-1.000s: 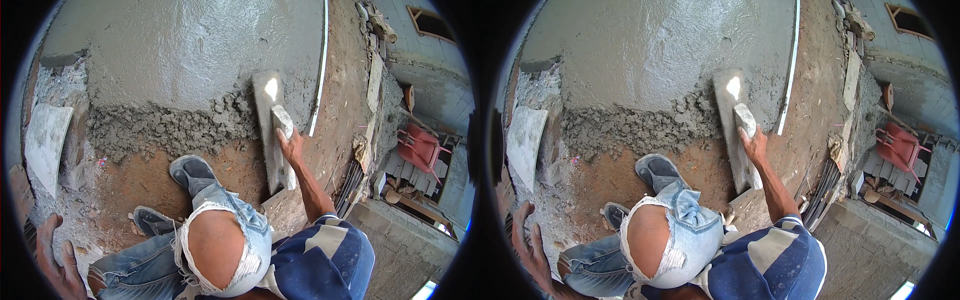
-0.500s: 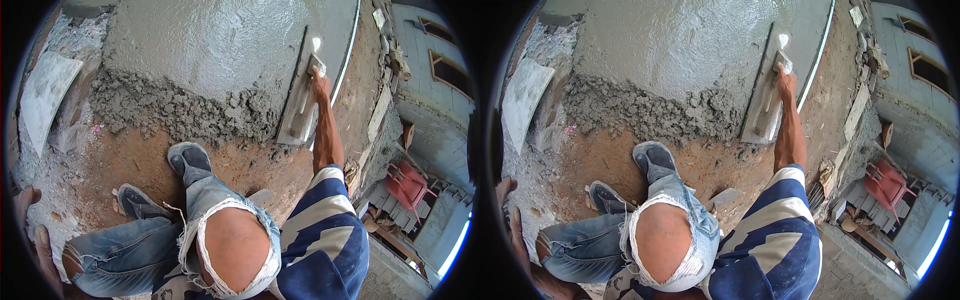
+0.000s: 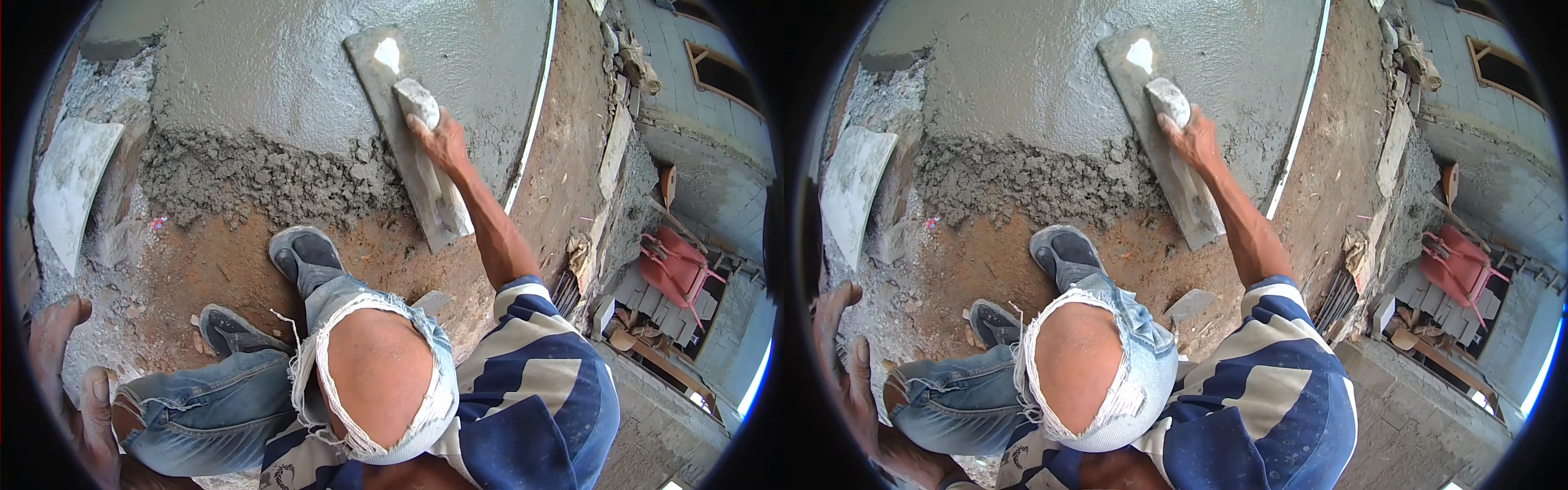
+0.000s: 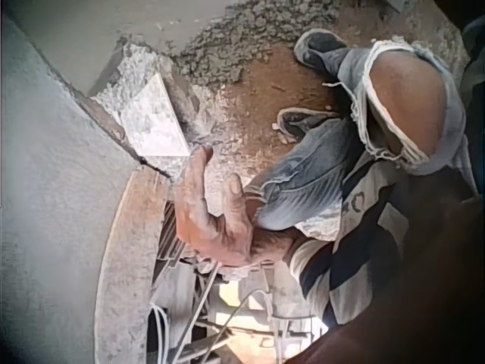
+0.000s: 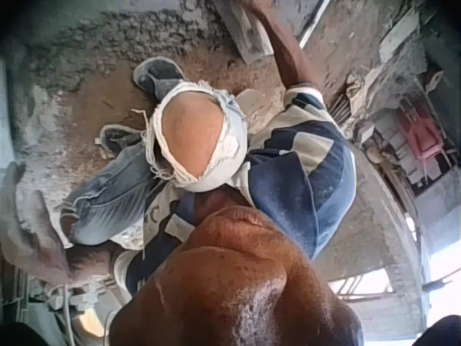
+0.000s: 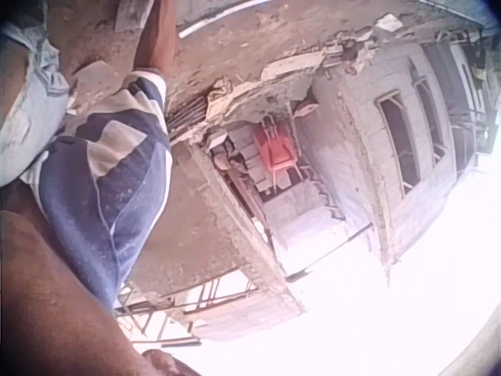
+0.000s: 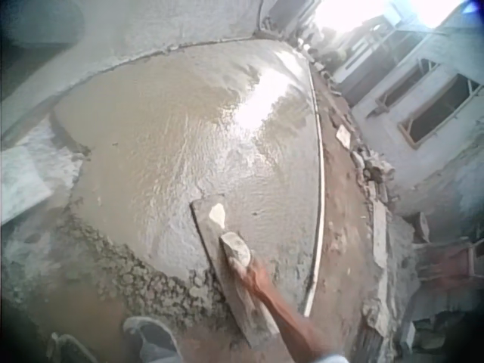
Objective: The person smooths wet concrete along a narrow walkway using a wooden float and a metal trowel, repeatedly leveling the surface and pushing excess mortar toward the unfinished edge.
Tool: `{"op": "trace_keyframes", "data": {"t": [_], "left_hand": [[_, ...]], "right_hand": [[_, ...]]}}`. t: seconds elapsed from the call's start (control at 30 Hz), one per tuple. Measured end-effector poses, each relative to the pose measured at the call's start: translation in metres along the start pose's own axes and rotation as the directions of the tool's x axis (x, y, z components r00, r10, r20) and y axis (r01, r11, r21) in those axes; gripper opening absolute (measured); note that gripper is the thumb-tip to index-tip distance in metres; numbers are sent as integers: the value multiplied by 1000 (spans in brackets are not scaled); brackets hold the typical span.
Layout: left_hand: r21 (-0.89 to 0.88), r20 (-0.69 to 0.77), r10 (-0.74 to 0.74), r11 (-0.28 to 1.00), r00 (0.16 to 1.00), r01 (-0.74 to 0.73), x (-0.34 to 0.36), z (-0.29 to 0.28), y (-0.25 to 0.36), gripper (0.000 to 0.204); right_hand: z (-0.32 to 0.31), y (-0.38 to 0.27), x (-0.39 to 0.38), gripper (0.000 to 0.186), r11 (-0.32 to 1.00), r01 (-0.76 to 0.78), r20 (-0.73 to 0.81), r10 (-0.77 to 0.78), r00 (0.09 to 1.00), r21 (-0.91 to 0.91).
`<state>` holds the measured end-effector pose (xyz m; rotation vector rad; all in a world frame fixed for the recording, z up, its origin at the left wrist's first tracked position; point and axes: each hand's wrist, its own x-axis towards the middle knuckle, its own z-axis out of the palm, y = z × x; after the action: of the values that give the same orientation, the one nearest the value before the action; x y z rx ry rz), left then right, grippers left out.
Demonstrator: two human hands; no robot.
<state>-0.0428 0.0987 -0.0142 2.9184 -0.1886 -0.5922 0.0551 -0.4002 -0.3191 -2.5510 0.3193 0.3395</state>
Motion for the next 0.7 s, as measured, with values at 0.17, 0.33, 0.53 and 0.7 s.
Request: {"op": "trace_keyframes", "data": {"t": [0.17, 0.33, 0.53, 0.7], "left_hand": [[-291, -105, 31, 955, 994, -61, 1, -2, -4, 37], [-327, -196, 42, 939, 980, -105, 2, 8, 3, 35], [-464, -171, -27, 884, 985, -56, 6, 22, -14, 36], [-475, -170, -60, 879, 984, -28, 2, 21, -27, 36]], "right_hand": [[16, -16, -86, 61, 987, 156, 186, -146, 972, -41], [-13, -74, -36, 56, 991, 99, 6, -100, 995, 90], [2, -76, 91, 63, 997, 26, -173, -14, 985, 66], [-11, -50, 113, 66, 975, -185, -222, 208, 953, 120]]}}
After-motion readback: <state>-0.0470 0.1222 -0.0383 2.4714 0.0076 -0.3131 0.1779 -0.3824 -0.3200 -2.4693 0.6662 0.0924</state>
